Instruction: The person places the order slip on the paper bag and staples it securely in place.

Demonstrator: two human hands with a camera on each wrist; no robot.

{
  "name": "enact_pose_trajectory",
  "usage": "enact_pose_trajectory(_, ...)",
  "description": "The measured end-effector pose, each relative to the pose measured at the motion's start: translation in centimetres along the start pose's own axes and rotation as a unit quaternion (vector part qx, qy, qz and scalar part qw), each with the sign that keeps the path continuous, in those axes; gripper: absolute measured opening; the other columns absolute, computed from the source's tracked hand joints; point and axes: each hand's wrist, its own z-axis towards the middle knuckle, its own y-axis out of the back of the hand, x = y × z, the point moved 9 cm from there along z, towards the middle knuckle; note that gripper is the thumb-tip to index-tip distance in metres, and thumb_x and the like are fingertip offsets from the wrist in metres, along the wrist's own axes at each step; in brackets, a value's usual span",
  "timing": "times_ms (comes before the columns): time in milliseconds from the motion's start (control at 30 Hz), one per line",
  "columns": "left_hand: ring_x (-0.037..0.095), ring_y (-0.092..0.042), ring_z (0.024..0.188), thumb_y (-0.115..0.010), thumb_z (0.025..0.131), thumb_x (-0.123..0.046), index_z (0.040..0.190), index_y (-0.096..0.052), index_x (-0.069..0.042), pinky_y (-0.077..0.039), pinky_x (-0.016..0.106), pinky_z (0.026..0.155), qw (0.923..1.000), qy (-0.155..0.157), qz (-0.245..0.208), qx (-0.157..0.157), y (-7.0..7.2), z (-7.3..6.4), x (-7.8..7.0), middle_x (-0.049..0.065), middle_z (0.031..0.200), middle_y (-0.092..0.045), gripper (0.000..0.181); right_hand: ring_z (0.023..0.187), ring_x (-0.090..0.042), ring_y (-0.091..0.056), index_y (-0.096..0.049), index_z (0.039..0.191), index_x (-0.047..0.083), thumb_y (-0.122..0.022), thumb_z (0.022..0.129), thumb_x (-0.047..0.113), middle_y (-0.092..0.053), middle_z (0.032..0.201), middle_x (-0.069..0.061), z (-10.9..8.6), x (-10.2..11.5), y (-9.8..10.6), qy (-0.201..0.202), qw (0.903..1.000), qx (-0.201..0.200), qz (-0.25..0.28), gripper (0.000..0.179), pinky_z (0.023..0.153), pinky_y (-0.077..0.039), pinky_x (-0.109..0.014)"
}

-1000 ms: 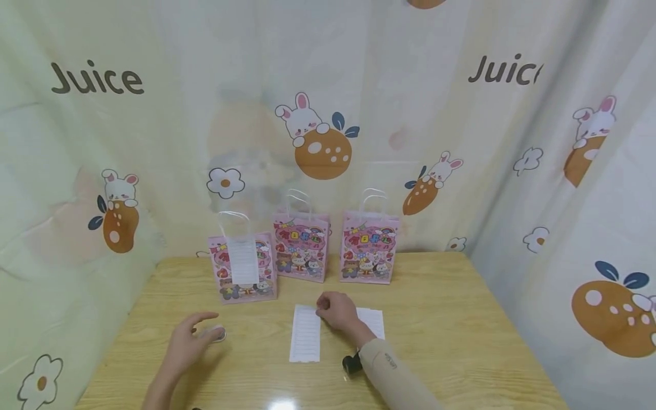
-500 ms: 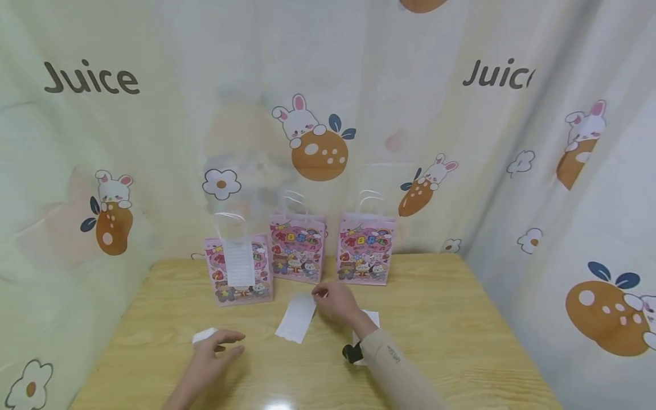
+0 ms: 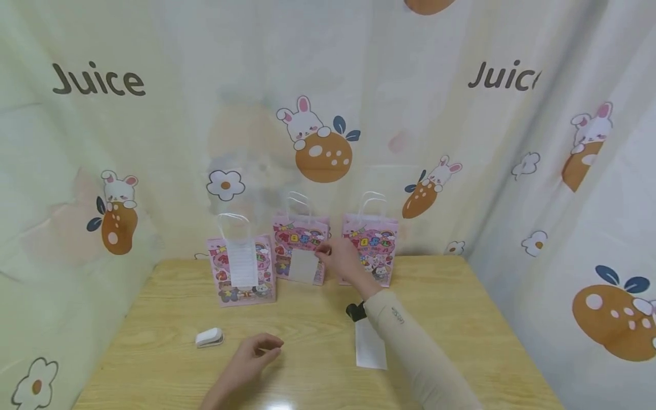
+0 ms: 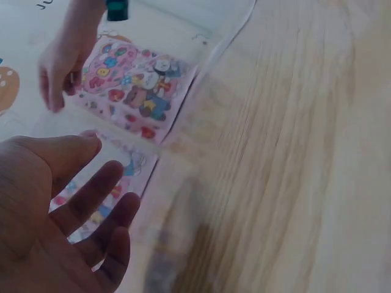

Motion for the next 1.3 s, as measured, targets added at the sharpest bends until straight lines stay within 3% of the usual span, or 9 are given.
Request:
enact_pose_trajectory(200, 0.017, -0.062, 0.094, -0.063, 0.094, -0.023, 0.112, -0.065, -0.003, -0.049, 0.026, 0.082, 0.9997, 0.009, -0.022, 0.000, -1.2, 0.3, 0.4, 0.011, 0.109, -0.067, 0.027, 0.071, -0.011, -0.064, -0.076, 0.093, 0.014, -0.071, 0.091, 0.020, -0.073, 0.086, 0.002, 2.2, 0.7, 1.2, 0.021, 0.9994, -0.028, -0.009, 0.009, 0.058, -0.050, -0.025)
enact_pose_trajectory(400, 0.017, -0.062, 0.095, -0.063, 0.095, -0.020, 0.113, -0.064, -0.001, -0.048, 0.025, 0.082, 0.9990, 0.014, -0.041, -0.008, -1.7, 1.1, 1.2, 0.012, 0.110, -0.067, 0.027, 0.079, -0.015, -0.066, -0.077, 0.091, 0.013, -0.073, 0.089, 0.021, -0.070, 0.096, 0.000, 4.2, 1.6, 1.7, 0.033, 0.9972, -0.045, -0.049, 0.009, 0.067, -0.053, -0.029)
enact_pose_trajectory(600, 0.019, -0.062, 0.096, -0.062, 0.095, -0.015, 0.114, -0.064, 0.000, -0.048, 0.025, 0.082, 0.9988, 0.001, -0.038, -0.029, -1.2, 2.5, 1.5, 0.014, 0.110, -0.067, 0.024, 0.103, -0.023, -0.063, -0.079, 0.087, 0.018, -0.074, 0.086, 0.027, -0.065, 0.120, -0.004, 6.2, 1.7, 2.7, -0.011, 0.9916, -0.058, -0.115, 0.010, 0.082, -0.052, -0.038)
enact_pose_trajectory(667, 0.020, -0.062, 0.095, -0.062, 0.095, -0.015, 0.113, -0.064, 0.000, -0.048, 0.025, 0.081, 0.9986, 0.001, -0.041, -0.033, -1.1, 2.8, 1.6, 0.014, 0.109, -0.067, 0.024, 0.104, -0.022, -0.063, -0.079, 0.086, 0.020, -0.074, 0.086, 0.028, -0.067, 0.117, -0.002, 6.7, 1.7, 2.8, -0.026, 0.9913, -0.047, -0.120, 0.010, 0.083, -0.052, -0.038)
enact_pose_trajectory(767, 0.020, -0.062, 0.093, -0.064, 0.094, -0.018, 0.112, -0.065, -0.001, -0.049, 0.025, 0.080, 0.9983, 0.006, -0.047, -0.033, -1.4, 2.7, 1.9, 0.012, 0.108, -0.067, 0.024, 0.090, -0.019, -0.064, -0.078, 0.087, 0.019, -0.072, 0.088, 0.028, -0.071, 0.101, 0.002, 7.0, 1.7, 2.7, -0.055, 0.9925, -0.036, -0.103, 0.011, 0.077, -0.052, -0.038)
enact_pose_trajectory(867, 0.020, -0.062, 0.093, -0.064, 0.094, -0.020, 0.112, -0.065, -0.002, -0.050, 0.025, 0.080, 0.9983, 0.010, -0.053, -0.024, -2.0, 2.3, 2.0, 0.011, 0.108, -0.067, 0.026, 0.078, -0.017, -0.062, -0.077, 0.088, 0.017, -0.072, 0.088, 0.027, -0.071, 0.085, 0.004, 6.6, 1.3, 2.1, -0.084, 0.9932, -0.031, -0.075, 0.011, 0.079, -0.048, -0.042)
enact_pose_trajectory(1067, 0.019, -0.062, 0.094, -0.063, 0.095, -0.023, 0.112, -0.065, -0.003, -0.049, 0.026, 0.080, 0.9986, 0.011, -0.047, -0.020, -2.4, 1.8, 1.7, 0.010, 0.109, -0.067, 0.026, 0.081, -0.017, -0.063, -0.075, 0.088, 0.015, -0.071, 0.088, 0.023, -0.072, 0.085, 0.003, 6.0, 0.6, 1.2, -0.092, 0.9933, -0.061, -0.034, 0.008, 0.092, -0.043, -0.046)
enact_pose_trajectory(1200, 0.018, -0.062, 0.095, -0.062, 0.095, -0.022, 0.112, -0.065, -0.003, -0.049, 0.025, 0.080, 0.9985, 0.007, -0.044, -0.031, -1.6, 1.8, 1.2, 0.011, 0.110, -0.067, 0.026, 0.079, -0.018, -0.063, -0.072, 0.088, 0.013, -0.072, 0.087, 0.018, -0.070, 0.085, 0.000, 6.3, 0.7, 1.3, -0.076, 0.9934, -0.087, -0.005, 0.006, 0.080, -0.050, -0.037)
enact_pose_trajectory(1300, 0.017, -0.062, 0.095, -0.063, 0.095, -0.019, 0.112, -0.065, -0.001, -0.049, 0.025, 0.080, 0.9984, 0.006, -0.048, -0.030, -1.2, 1.8, 0.9, 0.013, 0.110, -0.067, 0.025, 0.078, -0.018, -0.062, -0.068, 0.089, 0.011, -0.072, 0.087, 0.016, -0.068, 0.085, -0.001, 6.5, 0.2, 1.0, -0.092, 0.9921, -0.082, 0.024, 0.006, 0.073, -0.052, -0.032)
